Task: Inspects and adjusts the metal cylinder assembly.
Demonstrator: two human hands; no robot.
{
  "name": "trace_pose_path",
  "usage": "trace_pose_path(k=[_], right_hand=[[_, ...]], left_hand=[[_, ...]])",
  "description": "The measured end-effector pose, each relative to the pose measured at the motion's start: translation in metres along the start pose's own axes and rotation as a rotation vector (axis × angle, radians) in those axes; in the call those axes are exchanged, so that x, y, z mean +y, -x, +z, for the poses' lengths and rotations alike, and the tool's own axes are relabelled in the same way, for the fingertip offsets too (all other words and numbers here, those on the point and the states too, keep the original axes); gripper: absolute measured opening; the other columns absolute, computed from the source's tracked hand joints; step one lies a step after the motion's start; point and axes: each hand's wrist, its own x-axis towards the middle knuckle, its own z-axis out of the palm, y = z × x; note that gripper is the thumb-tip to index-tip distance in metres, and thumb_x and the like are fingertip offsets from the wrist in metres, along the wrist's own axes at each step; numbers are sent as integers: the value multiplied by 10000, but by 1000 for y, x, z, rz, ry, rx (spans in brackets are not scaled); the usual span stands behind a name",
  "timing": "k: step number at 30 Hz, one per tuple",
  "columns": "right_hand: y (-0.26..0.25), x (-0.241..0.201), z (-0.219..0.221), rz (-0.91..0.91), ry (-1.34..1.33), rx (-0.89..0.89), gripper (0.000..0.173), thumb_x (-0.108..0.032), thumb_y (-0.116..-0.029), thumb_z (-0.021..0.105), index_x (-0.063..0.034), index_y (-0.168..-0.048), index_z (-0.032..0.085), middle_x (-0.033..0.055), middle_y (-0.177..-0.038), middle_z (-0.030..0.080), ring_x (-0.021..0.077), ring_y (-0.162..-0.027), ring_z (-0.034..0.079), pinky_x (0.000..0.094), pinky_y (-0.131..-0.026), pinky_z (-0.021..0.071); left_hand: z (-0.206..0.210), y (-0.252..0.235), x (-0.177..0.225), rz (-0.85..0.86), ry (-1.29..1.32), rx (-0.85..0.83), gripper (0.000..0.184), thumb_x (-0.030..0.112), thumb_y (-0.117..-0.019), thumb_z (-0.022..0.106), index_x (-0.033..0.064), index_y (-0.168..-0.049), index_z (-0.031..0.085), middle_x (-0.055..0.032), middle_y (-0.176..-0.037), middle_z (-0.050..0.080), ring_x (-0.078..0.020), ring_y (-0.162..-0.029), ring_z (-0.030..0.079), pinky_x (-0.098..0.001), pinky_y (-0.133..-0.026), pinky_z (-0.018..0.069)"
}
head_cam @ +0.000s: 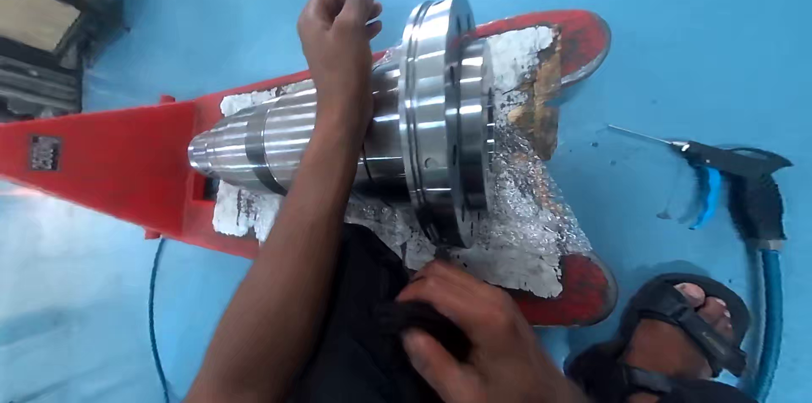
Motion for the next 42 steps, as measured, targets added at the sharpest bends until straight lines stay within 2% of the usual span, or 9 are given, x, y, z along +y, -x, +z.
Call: trace_pose_path(k=[1,4,8,10,14,23,30,34,42], right_hand=[[1,3,-9,-2,236,-150,260,-308,-967,572,-98,-982,724,71,-877,684,182,-751,677,347,-608,563],[6,7,-32,1,586,-457,447,-278,-876,668,-121,-1295,671,112,-877,700,306,-680,696,477,-522,558],[-3,2,-55,39,642,-486,701,-267,-865,674,-215,-1539,489,59,-787,668,257,-569,628,452,-465,505],[-9,2,-69,74,627,-524,746,-273,-898,654,-287,-1596,388,35,-817,647,230,-606,618,448,-491,515],[-21,-4,-91,137,638,-598,747,-250,-918,672,-291,-1602,373,83,-932,681,266,-679,659,484,-543,539],[-77,-72,-104,-49,1097,-831,789,-205,-881,659,-259,-1611,362,95,-754,620,286,-519,575,449,-431,438],[-78,-81,-111,-54,1234,-1172,789,-216,-889,696,-225,-1606,368,140,-782,621,329,-570,615,461,-475,475],[-67,-67,-120,-97,1269,-1144,779,-177,-885,669,-220,-1604,372,121,-765,613,308,-552,608,451,-470,480],[-68,-36,-111,-258,1337,-890,719,-278,-906,571,-219,-1599,386,78,-720,579,262,-471,559,423,-401,441]], left_hand=[[0,-2,-1,6,-5,2,111,46,-1017,531,1,-1003,631,-65,-902,657,-142,-855,685,-295,-791,597],[0,-6,-3,-5,12,23,92,23,-998,555,-16,-969,632,-82,-882,664,-144,-827,694,-288,-774,604],[3,-6,0,-33,41,49,96,-21,-977,594,-43,-891,630,-107,-822,652,-155,-798,690,-291,-783,603],[3,-4,2,-40,15,51,113,3,-980,608,-38,-886,654,-104,-821,669,-149,-810,697,-298,-790,599],[2,-3,6,-30,-37,-13,149,69,-1015,560,-18,-1047,676,-98,-955,683,-138,-869,692,-310,-804,593],[3,-4,9,-23,-35,-41,100,77,-1011,569,30,-996,656,-51,-900,643,-116,-818,646,-301,-751,554],[-6,-2,14,-6,-79,-48,107,65,-989,562,23,-980,659,-37,-866,635,-110,-813,610,-304,-753,508],[-8,-2,15,-4,-65,-69,106,53,-991,551,19,-948,642,-42,-856,614,-124,-821,595,-311,-757,496],[-15,3,18,3,-110,-139,115,53,-990,558,-2,-1023,653,-94,-973,658,-160,-943,622,-328,-831,501]])
